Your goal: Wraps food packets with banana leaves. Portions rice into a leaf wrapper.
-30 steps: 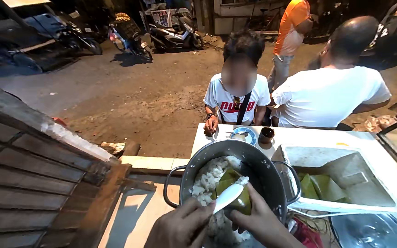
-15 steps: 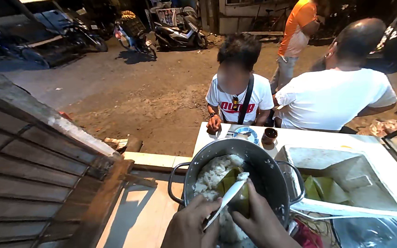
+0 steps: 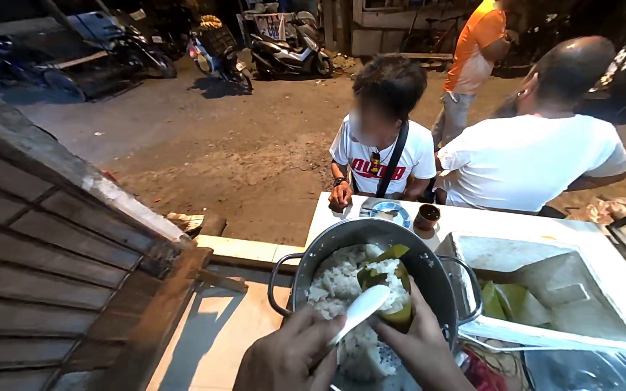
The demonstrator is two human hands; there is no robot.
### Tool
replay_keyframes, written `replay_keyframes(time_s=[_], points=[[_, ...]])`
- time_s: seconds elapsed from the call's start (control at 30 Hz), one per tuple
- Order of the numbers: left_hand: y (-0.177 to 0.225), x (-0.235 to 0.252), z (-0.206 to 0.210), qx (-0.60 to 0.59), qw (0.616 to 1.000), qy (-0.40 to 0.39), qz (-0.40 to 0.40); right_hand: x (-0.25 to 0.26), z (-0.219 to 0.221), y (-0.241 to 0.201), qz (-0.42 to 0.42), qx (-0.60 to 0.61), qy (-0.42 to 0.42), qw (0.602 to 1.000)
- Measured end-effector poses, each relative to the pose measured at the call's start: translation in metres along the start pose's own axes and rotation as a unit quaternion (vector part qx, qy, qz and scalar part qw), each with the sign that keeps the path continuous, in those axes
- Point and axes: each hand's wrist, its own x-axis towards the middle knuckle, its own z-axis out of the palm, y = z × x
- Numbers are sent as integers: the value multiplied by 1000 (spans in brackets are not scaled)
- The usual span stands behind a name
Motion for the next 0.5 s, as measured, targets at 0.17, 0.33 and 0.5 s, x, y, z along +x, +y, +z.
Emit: replay_keyframes(time_s=[0.17,0.33,0.5], points=[[8,5,16,67,997,-12,46,-4,2,2,-52,-91,-21,994],[6,11,32,34,999,1,22,-1,0,7,-94,-180,-2,979],[-13,17,43,-150,984,38,-93,-1,1,9,-104,-111,33,988]])
